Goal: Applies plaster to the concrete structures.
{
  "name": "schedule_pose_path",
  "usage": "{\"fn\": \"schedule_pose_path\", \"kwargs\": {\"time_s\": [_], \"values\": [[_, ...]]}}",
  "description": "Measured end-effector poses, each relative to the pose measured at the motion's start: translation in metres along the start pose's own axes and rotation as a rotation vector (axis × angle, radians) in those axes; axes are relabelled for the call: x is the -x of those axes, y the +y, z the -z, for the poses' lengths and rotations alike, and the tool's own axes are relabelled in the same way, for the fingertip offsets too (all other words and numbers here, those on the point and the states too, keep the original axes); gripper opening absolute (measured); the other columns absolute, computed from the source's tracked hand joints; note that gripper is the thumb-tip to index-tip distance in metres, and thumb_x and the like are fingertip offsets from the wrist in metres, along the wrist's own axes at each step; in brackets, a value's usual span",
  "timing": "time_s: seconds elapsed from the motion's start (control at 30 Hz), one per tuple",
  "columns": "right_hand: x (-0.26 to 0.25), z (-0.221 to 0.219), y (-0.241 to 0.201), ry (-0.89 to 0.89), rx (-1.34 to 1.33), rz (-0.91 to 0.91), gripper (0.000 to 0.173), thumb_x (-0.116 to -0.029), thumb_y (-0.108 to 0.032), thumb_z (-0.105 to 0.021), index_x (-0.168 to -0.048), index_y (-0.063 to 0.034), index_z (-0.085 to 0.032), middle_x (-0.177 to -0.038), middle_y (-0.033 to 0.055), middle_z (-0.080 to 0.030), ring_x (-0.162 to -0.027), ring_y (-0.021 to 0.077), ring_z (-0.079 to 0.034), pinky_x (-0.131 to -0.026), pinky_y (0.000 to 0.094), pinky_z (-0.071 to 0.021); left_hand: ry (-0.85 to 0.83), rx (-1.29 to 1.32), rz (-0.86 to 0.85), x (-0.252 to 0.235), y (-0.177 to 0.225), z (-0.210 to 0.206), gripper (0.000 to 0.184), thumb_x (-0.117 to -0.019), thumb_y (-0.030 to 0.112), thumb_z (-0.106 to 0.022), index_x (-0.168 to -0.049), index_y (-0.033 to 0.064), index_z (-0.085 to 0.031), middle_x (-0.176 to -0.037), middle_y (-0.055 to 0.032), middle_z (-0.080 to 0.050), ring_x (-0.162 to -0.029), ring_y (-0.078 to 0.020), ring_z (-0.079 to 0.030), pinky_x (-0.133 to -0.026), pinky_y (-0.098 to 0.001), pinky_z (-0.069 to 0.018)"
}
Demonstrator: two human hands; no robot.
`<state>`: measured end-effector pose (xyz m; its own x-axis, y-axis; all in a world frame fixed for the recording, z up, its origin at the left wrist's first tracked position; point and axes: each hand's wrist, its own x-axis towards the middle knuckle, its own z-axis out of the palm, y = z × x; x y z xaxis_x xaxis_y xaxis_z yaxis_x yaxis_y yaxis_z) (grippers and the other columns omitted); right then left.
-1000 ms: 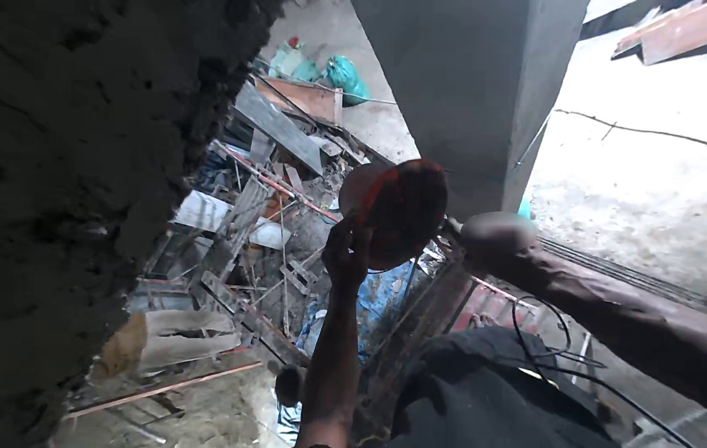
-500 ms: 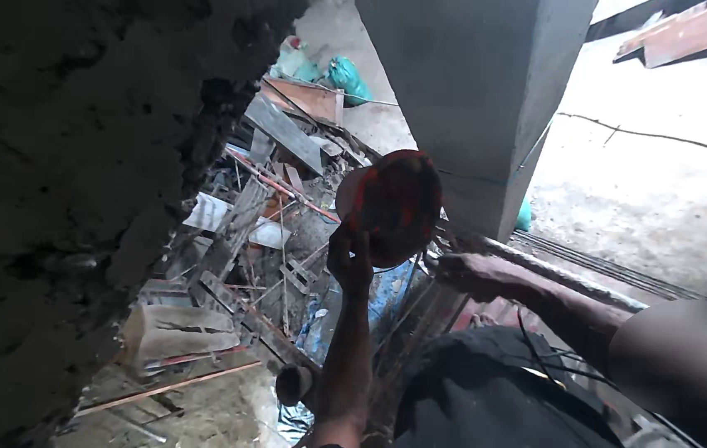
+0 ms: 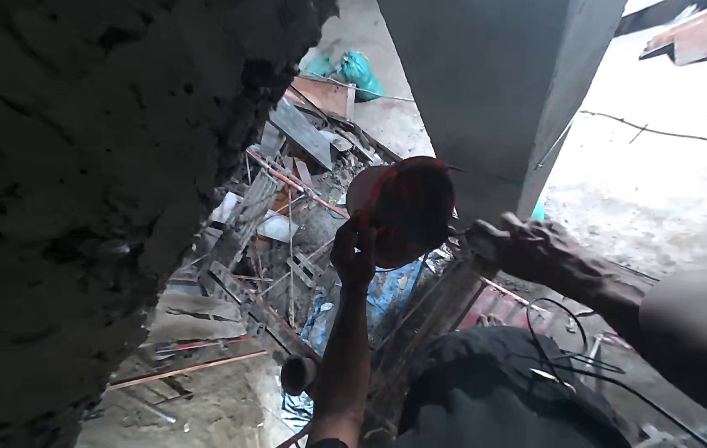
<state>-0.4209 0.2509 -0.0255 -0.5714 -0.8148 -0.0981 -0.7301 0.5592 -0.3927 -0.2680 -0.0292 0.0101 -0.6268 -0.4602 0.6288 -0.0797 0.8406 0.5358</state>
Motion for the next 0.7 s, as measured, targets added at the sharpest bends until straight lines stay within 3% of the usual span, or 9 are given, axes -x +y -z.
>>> {"fn": "schedule_pose_path", "kwargs": {"time_s": [0.07, 0.17, 0.23, 0.33, 0.43, 0.53, 0.63, 0.7], "values": [[0.003, 0.010, -0.002, 0.086, 0.101, -0.044, 0.043, -0.0957, -0.018, -0.067, -0.138, -0.0186, -0.058, -0.107, 0.0235, -0.063, -0.076, 0.0438, -0.066, -0.060, 0.0589, -0.0538, -0.018, -0.022, -0.041, 0.000, 0.003, 0.002, 0.024, -0.0954, 0.025, -0.070, -0.085, 0.0026, -0.073, -0.122, -0.0106, -0.072, -0.110, -0.0178, -0.070, -0.090, -0.0346, -0.0606], [-0.011, 0.003, 0.000, 0.142, 0.168, -0.053, 0.040, -0.0994, -0.012, -0.061, -0.139, -0.0140, -0.055, -0.100, 0.0254, -0.064, -0.083, 0.0475, -0.066, -0.061, 0.0593, -0.0539, -0.027, 0.024, -0.077, -0.001, 0.012, 0.002, 0.023, -0.0956, 0.025, -0.071, -0.091, 0.0019, -0.074, -0.123, -0.0110, -0.072, -0.111, -0.0187, -0.070, -0.091, -0.0350, -0.0604], [-0.018, -0.007, 0.003, 0.115, 0.129, -0.011, 0.047, -0.0996, -0.011, -0.060, -0.145, -0.0145, -0.049, -0.101, 0.0245, -0.063, -0.084, 0.0458, -0.066, -0.065, 0.0581, -0.0546, -0.043, 0.062, -0.075, -0.001, 0.019, 0.003, 0.024, -0.0963, 0.025, -0.071, -0.104, 0.0021, -0.076, -0.125, -0.0099, -0.071, -0.111, -0.0180, -0.070, -0.091, -0.0344, -0.0610], [-0.020, -0.031, 0.012, 0.080, 0.013, 0.065, 0.066, -0.0946, -0.019, -0.066, -0.155, -0.0238, -0.041, -0.104, 0.0219, -0.064, -0.081, 0.0420, -0.067, -0.068, 0.0584, -0.0551, -0.067, -0.003, -0.108, -0.003, 0.021, 0.012, 0.023, -0.0982, 0.025, -0.067, -0.104, 0.0045, -0.075, -0.124, -0.0078, -0.071, -0.111, -0.0158, -0.070, -0.091, -0.0336, -0.0602], [-0.016, -0.055, 0.009, 0.054, -0.078, 0.130, 0.056, -0.0961, -0.019, -0.061, -0.149, -0.0280, -0.048, -0.101, 0.0172, -0.066, -0.071, 0.0363, -0.067, -0.060, 0.0547, -0.0539, -0.108, 0.022, -0.082, -0.003, 0.022, 0.021, 0.023, -0.0985, 0.023, -0.067, -0.110, 0.0048, -0.074, -0.117, -0.0068, -0.072, -0.103, -0.0143, -0.070, -0.088, -0.0331, -0.0604], [-0.013, -0.080, 0.007, 0.118, -0.196, 0.197, 0.050, -0.0974, -0.023, -0.058, -0.145, -0.0367, -0.052, -0.101, 0.0110, -0.068, -0.073, 0.0316, -0.068, -0.061, 0.0528, -0.0548, -0.125, 0.092, -0.037, -0.007, 0.028, 0.023, 0.029, -0.0999, 0.023, -0.065, -0.121, 0.0034, -0.070, -0.113, -0.0054, -0.071, -0.092, -0.0108, -0.069, -0.078, -0.0294, -0.0615], [-0.008, -0.082, -0.014, 0.205, -0.299, 0.245, 0.044, -0.0955, -0.025, -0.059, -0.139, -0.0317, -0.060, -0.093, 0.0089, -0.067, -0.068, 0.0286, -0.067, -0.056, 0.0506, -0.0537, -0.070, 0.168, 0.025, -0.008, 0.026, 0.023, 0.030, -0.0996, 0.022, -0.065, -0.122, 0.0023, -0.068, -0.112, -0.0058, -0.071, -0.091, -0.0121, -0.069, -0.078, -0.0307, -0.0611], [-0.006, -0.079, -0.024, 0.211, -0.338, 0.260, 0.047, -0.0963, -0.027, -0.057, -0.143, -0.0326, -0.057, -0.091, 0.0078, -0.067, -0.067, 0.0276, -0.066, -0.055, 0.0496, -0.0529, 0.003, 0.207, 0.102, -0.009, 0.021, 0.021, 0.032, -0.0989, 0.026, -0.064, -0.122, 0.0035, -0.068, -0.108, -0.0051, -0.071, -0.090, -0.0125, -0.069, -0.077, -0.0319, -0.0605]]}}
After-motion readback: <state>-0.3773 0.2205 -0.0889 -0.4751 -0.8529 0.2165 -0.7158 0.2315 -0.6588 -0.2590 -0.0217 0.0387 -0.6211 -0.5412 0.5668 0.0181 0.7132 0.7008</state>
